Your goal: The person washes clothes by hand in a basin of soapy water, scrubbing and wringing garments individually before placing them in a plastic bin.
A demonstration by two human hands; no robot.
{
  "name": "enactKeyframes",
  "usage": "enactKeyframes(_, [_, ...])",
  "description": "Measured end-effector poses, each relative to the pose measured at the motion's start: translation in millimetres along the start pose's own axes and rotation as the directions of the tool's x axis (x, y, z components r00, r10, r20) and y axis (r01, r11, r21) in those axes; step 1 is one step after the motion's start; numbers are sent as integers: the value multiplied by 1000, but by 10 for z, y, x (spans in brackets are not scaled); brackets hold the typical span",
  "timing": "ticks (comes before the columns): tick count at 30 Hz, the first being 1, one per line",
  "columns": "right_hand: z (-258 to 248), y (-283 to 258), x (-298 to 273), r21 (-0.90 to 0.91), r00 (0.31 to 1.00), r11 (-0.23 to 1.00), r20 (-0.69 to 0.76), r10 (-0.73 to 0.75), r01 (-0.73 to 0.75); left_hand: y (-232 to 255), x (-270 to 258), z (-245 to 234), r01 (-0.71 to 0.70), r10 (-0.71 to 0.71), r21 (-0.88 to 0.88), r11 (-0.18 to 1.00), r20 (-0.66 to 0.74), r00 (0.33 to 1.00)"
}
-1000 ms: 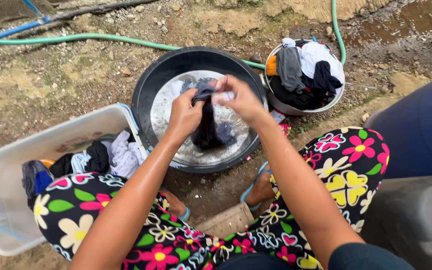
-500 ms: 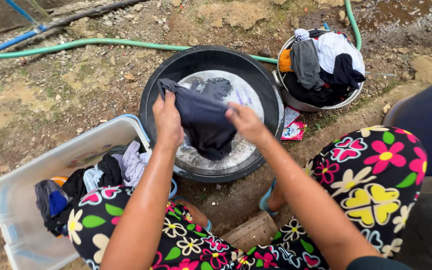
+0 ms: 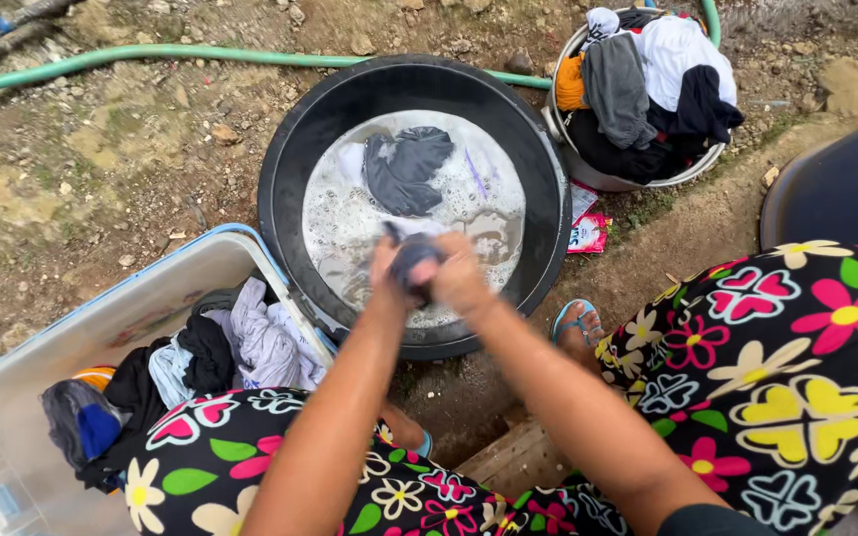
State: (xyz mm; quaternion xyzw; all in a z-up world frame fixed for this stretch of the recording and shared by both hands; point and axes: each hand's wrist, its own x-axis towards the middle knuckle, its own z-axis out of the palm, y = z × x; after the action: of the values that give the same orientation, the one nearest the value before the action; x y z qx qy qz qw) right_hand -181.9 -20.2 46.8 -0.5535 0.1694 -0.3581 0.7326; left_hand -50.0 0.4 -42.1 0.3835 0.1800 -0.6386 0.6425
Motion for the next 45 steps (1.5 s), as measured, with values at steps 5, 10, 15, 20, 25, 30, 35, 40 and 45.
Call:
enactKeyframes(5, [-108,324,353,-704,967,698,-64,-247,131,-353,87,95,40,-50,156,987,58,997])
enactKeyframes(10, [157,346,203,-684,960,701,-6,-281,201,-266,185,-54,-195,105,231,953,351,930])
enactKeyframes(15, [53,103,199,-726,888,571,117,-445,382,-51,-195,194,-46,-24,315,948,215,976])
enactKeyframes(20, [-854,-32,524,-722,996,690,-84,-33,-38,254,-787,509,-140,-35,953,269,154,987])
enactKeyframes(25, [-1088,14,268,-767,976,642,130,177,-14,688,-1104,567,-353,135,918,179,332,933])
enactKeyframes(30, [-1330,71,215,-869,852,368,-108,512,-331,763,-1099,435,-591,430,524,612,407,806])
enactKeyframes(35, [-849,-170,94,-270,980,944,10,198,-188,576,-388,79,-281,285,63,958,-78,955])
enactKeyframes(40, [122,146,-48,-379,986,919,-73,-150,112,-72,87,-381,-177,138,123,976,278,951])
enactKeyframes(45, [-95,181,320,-800,919,598,-203,-338,43,-374,59,3,41,-47,110,993,48,998])
